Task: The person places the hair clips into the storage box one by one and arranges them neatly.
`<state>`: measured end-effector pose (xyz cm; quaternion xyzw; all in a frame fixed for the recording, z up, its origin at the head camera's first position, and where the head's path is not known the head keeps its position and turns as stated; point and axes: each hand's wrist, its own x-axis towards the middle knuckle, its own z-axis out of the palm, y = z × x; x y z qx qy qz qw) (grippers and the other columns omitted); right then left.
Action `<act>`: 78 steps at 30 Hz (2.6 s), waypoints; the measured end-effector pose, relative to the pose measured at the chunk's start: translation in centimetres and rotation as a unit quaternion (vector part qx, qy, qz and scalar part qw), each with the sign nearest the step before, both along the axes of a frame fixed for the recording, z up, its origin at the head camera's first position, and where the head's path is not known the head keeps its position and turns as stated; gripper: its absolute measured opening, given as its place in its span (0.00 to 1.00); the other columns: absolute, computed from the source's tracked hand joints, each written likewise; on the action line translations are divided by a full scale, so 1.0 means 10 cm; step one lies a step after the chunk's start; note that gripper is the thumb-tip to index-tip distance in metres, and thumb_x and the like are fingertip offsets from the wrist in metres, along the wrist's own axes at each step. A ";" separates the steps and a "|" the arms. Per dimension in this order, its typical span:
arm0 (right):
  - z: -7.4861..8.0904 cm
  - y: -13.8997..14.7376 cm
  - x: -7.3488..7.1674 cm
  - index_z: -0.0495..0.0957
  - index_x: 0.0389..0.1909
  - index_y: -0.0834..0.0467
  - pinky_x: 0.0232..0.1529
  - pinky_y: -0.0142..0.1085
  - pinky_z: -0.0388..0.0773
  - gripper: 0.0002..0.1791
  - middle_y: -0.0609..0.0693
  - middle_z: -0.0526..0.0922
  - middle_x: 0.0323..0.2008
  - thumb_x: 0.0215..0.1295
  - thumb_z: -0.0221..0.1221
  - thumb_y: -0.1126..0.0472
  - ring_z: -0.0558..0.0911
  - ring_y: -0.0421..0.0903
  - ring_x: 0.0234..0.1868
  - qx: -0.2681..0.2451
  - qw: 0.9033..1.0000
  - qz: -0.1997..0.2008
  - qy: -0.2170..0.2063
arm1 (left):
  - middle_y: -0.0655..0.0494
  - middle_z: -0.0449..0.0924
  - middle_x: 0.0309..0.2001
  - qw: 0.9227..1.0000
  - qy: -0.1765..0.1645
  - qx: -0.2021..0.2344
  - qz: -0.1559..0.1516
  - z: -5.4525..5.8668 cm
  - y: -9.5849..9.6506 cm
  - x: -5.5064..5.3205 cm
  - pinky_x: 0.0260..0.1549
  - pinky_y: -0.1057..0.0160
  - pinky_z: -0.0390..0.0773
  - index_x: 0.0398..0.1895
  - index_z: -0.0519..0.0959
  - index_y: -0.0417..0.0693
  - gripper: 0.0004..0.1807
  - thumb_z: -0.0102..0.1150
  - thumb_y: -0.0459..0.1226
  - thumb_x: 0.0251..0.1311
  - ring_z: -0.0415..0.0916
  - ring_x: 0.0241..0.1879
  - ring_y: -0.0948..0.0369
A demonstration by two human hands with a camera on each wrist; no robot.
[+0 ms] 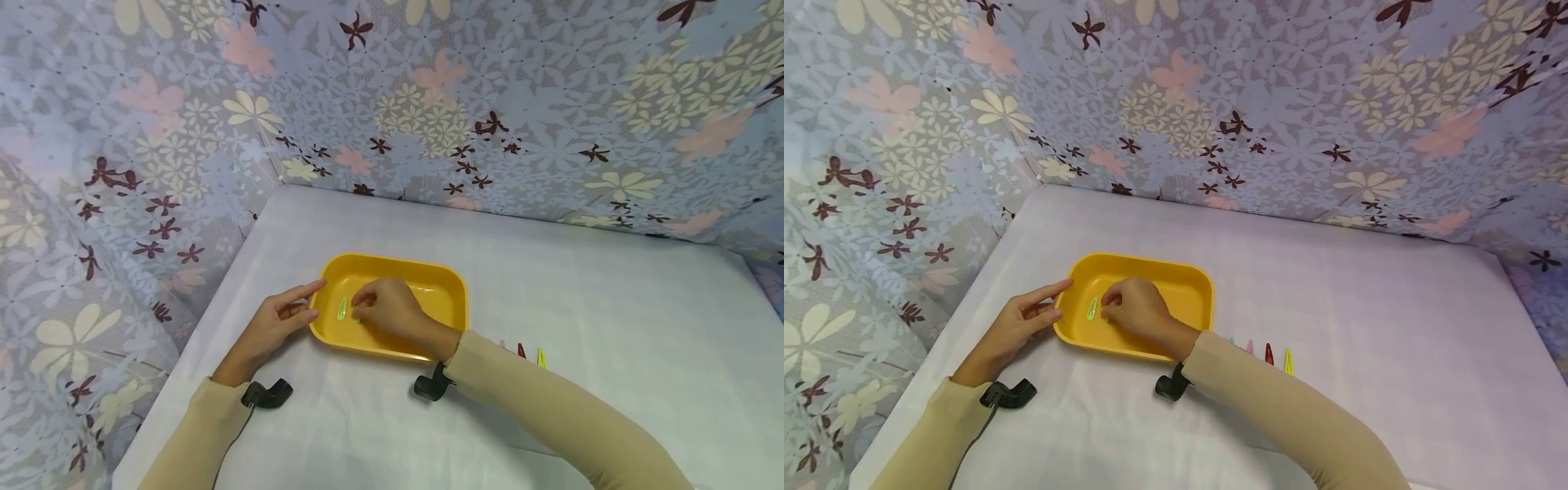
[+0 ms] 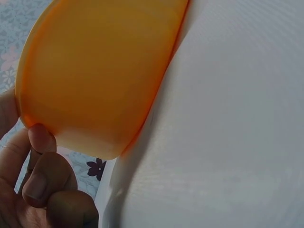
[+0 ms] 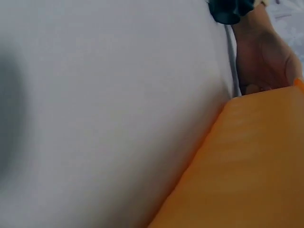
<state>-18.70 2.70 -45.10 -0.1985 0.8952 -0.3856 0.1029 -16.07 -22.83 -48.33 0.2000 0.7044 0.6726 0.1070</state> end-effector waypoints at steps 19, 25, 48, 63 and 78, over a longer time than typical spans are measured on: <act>0.54 0.56 0.34 0.84 0.43 0.54 0.28 0.31 0.74 0.09 0.43 0.85 0.33 0.65 0.70 0.56 0.79 0.42 0.30 -0.123 0.981 -0.120 0.094 | 0.51 0.70 0.36 1.000 0.005 -0.013 0.006 0.02 0.00 -0.02 0.26 0.70 0.68 0.72 0.69 0.34 0.28 0.60 0.27 0.69 0.64 0.26 0.65; 0.91 1.26 0.68 0.85 0.46 0.52 0.20 0.32 0.73 0.08 0.46 0.87 0.36 0.68 0.68 0.56 0.82 0.48 0.22 -0.157 0.965 -0.177 0.114 | 0.47 0.71 0.41 1.000 -0.003 -0.021 0.009 0.06 0.03 -0.03 0.27 0.70 0.69 0.72 0.69 0.36 0.28 0.60 0.29 0.70 0.64 0.28 0.65; -0.20 2.73 1.39 0.86 0.53 0.50 0.27 0.30 0.75 0.13 0.47 0.87 0.34 0.70 0.66 0.56 0.85 0.41 0.26 -0.009 0.965 -0.249 0.079 | 0.42 0.76 0.47 0.999 -0.011 -0.026 0.029 0.01 0.02 0.05 0.26 0.70 0.72 0.72 0.71 0.38 0.28 0.61 0.28 0.69 0.67 0.26 0.58; -0.35 2.73 1.34 0.89 0.48 0.45 0.20 0.32 0.63 0.14 0.37 0.85 0.36 0.62 0.72 0.59 0.66 0.39 0.20 0.002 0.972 -0.204 0.119 | 0.49 0.73 0.45 0.999 -0.015 -0.035 0.026 0.02 0.03 0.04 0.26 0.70 0.70 0.72 0.70 0.39 0.28 0.61 0.30 0.70 0.66 0.26 0.65; -0.33 2.66 1.35 0.90 0.45 0.51 0.21 0.27 0.62 0.13 0.38 0.85 0.36 0.59 0.73 0.65 0.64 0.36 0.20 0.046 0.965 -0.187 0.178 | 0.52 0.73 0.42 0.999 -0.014 -0.030 0.024 0.02 0.04 0.02 0.25 0.70 0.70 0.72 0.70 0.38 0.28 0.61 0.29 0.70 0.66 0.27 0.66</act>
